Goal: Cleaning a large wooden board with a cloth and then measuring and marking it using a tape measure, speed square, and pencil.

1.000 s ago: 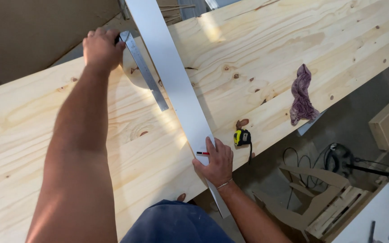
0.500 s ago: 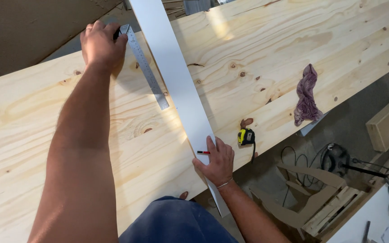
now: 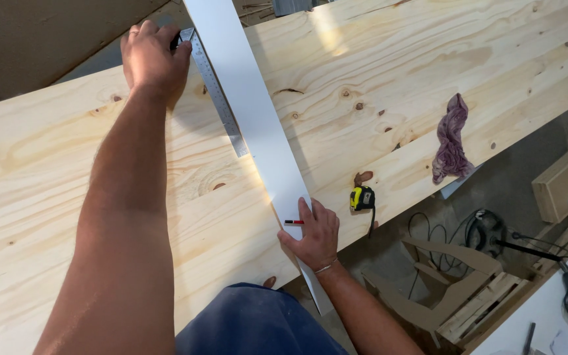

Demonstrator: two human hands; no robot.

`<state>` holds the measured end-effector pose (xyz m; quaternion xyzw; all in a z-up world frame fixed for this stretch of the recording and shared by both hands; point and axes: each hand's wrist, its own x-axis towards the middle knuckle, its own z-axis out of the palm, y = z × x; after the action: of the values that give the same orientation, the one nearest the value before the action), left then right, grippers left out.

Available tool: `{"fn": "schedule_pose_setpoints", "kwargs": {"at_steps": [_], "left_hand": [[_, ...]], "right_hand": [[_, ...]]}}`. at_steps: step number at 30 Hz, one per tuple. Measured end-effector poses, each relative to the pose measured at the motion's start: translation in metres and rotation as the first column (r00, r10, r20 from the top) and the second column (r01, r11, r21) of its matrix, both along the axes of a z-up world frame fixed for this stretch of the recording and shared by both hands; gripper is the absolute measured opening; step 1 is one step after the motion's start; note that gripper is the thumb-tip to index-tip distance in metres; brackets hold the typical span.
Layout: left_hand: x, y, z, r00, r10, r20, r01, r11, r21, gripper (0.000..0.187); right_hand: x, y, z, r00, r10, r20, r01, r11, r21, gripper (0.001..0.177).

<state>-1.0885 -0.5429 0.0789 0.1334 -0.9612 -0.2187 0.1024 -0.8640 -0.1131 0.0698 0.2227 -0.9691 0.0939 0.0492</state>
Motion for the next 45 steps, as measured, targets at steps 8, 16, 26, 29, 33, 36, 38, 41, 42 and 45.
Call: {"fn": "schedule_pose_setpoints", "kwargs": {"at_steps": [8, 16, 26, 29, 33, 36, 38, 41, 42, 45], "left_hand": [[-0.003, -0.006, -0.015, 0.996, -0.016, -0.083, 0.014, 0.999, -0.030, 0.033], [-0.002, -0.007, -0.018, 0.998, -0.044, -0.039, 0.043, 0.999, -0.034, 0.029], [0.002, -0.004, -0.005, 0.995, -0.095, -0.028, 0.092, 0.991, -0.099, 0.039], [0.002, -0.003, -0.004, 0.996, -0.092, 0.004, 0.092, 0.990, -0.103, 0.049], [0.002, -0.004, -0.006, 0.995, -0.097, 0.024, 0.100, 0.986, -0.137, 0.054], [0.003, -0.001, -0.001, 0.995, -0.093, 0.041, 0.099, 0.980, -0.172, 0.058], [0.004, 0.001, 0.002, 0.995, -0.084, 0.055, 0.093, 0.979, -0.183, 0.060], [0.004, 0.002, -0.002, 0.998, -0.064, 0.029, 0.069, 0.978, -0.195, 0.048], [0.004, 0.001, -0.005, 0.998, -0.060, 0.021, 0.063, 0.974, -0.217, 0.046], [0.003, -0.001, -0.008, 0.997, -0.070, -0.020, 0.064, 0.976, -0.208, 0.044]], "right_hand": [[0.002, 0.002, -0.005, 1.000, -0.004, -0.006, 0.004, 1.000, -0.006, 0.092], [0.002, 0.001, 0.000, 1.000, 0.004, 0.016, -0.004, 1.000, -0.006, 0.093], [0.000, 0.008, -0.006, 0.999, 0.032, 0.024, -0.032, 0.999, -0.011, 0.094], [-0.001, 0.007, -0.004, 0.999, 0.037, 0.006, -0.037, 0.999, -0.003, 0.094], [-0.002, 0.008, -0.002, 0.998, 0.051, 0.029, -0.051, 0.999, -0.009, 0.094], [-0.002, 0.009, -0.002, 0.997, 0.048, 0.061, -0.048, 0.999, -0.009, 0.095], [-0.003, 0.009, -0.001, 0.996, 0.051, 0.069, -0.050, 0.999, -0.017, 0.095], [-0.007, 0.007, 0.002, 0.997, 0.057, 0.056, -0.054, 0.997, -0.047, 0.096], [-0.008, 0.006, 0.004, 0.998, 0.039, 0.046, -0.036, 0.998, -0.058, 0.093], [-0.012, 0.001, 0.006, 0.999, 0.002, 0.051, 0.002, 0.997, -0.079, 0.085]]}}
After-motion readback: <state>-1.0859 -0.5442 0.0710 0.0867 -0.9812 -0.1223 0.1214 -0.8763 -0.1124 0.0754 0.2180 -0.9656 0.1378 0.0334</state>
